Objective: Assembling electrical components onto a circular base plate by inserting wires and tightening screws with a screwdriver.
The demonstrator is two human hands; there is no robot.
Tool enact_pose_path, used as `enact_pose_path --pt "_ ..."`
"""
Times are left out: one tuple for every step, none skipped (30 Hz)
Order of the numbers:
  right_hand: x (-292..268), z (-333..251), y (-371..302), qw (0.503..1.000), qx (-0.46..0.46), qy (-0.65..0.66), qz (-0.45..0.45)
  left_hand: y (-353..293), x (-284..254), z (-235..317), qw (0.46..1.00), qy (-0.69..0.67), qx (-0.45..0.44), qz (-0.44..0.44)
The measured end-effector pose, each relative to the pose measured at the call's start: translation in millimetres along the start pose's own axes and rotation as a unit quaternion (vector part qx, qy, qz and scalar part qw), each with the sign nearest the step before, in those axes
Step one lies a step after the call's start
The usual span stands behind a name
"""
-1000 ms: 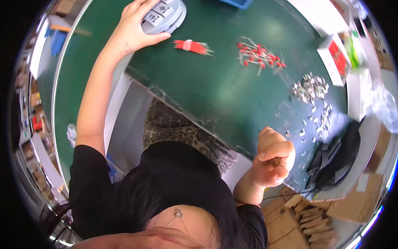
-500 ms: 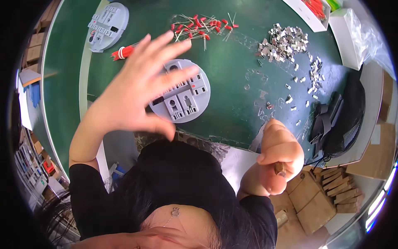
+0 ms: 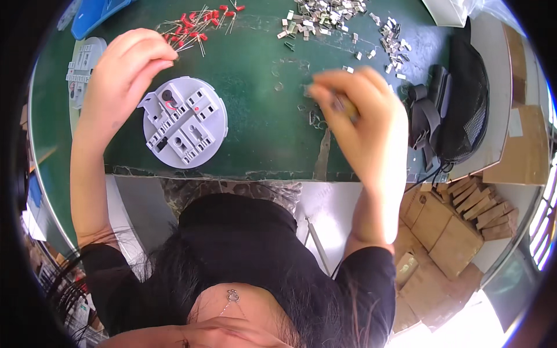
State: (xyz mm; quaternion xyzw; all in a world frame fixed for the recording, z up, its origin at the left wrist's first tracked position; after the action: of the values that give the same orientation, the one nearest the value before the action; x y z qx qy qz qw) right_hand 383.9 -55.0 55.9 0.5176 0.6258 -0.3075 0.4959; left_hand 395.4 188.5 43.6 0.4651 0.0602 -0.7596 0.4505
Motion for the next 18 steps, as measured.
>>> enact_pose_path --pt "8 3 13 1.0 0.002 -0.001 0.001 -3 -5 0 1.0 0.013 -0.012 0.013" --pt "17 -4 26 0.999 -0.043 -0.022 0.003 -7 -11 0 0.999 0.029 -0.029 0.028" --pt "22 -11 33 0.995 -0.087 -0.044 0.007 -10 -16 1 0.997 0.044 -0.045 0.043" --pt "23 -10 39 0.995 -0.09 -0.042 0.007 -14 -15 5 0.997 0.045 -0.047 0.043" --pt "27 -13 46 0.992 -0.099 -0.073 0.003 -21 -19 2 0.993 0.003 -0.088 0.08" --pt "31 -16 51 0.989 -0.108 -0.104 -0.002 -30 -20 0 0.984 -0.039 -0.13 0.117" --pt "35 -19 53 0.984 -0.116 -0.134 -0.006 -40 -21 -3 0.97 -0.08 -0.17 0.153" --pt "37 -21 51 0.984 -0.122 -0.129 -0.007 -47 -15 3 0.969 -0.076 -0.176 0.155" --pt "38 -20 47 0.985 -0.129 -0.119 -0.009 -56 -11 9 0.955 -0.125 -0.187 0.191" --pt "36 -20 43 0.985 -0.135 -0.105 -0.01 -62 -9 16 0.938 -0.171 -0.198 0.225" --pt "36 -25 38 0.985 -0.142 -0.094 -0.012 -70 -5 16 0.917 -0.218 -0.206 0.261" --pt "33 -37 32 0.985 -0.147 -0.088 -0.013 -73 2 16 0.917 -0.213 -0.212 0.263" --pt "31 -46 23 0.993 -0.1 -0.042 -0.056 -74 8 25 0.932 -0.187 -0.173 0.258" --pt "34 -52 14 0.994 -0.051 0.003 -0.098 -75 9 34 0.945 -0.162 -0.134 0.251" --pt "38 -60 3 0.993 -0.052 0.006 -0.102 -78 10 32 0.945 -0.161 -0.138 0.25" --pt "40 -82 -10 0.983 -0.144 0.041 -0.107 -76 9 31 0.949 -0.147 -0.132 0.245" --pt "42 -101 -21 0.963 -0.234 0.075 -0.11 -74 8 29 0.954 -0.132 -0.125 0.238" --pt "49 -105 -23 0.963 -0.235 0.077 -0.111 -74 8 28 0.958 -0.119 -0.116 0.232"
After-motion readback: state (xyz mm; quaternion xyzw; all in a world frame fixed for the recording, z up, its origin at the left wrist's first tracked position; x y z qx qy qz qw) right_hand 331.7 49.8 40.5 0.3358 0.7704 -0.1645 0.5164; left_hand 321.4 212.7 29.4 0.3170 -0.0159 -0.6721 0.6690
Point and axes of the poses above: each hand's wrist, its own y-axis towards the middle knuckle, its own x-axis out of the palm, z = x × y, the point moved 9 cm from there along y, towards the middle knuckle, and after that the axes turned 13 degrees about -y, right-handed, at the moved point
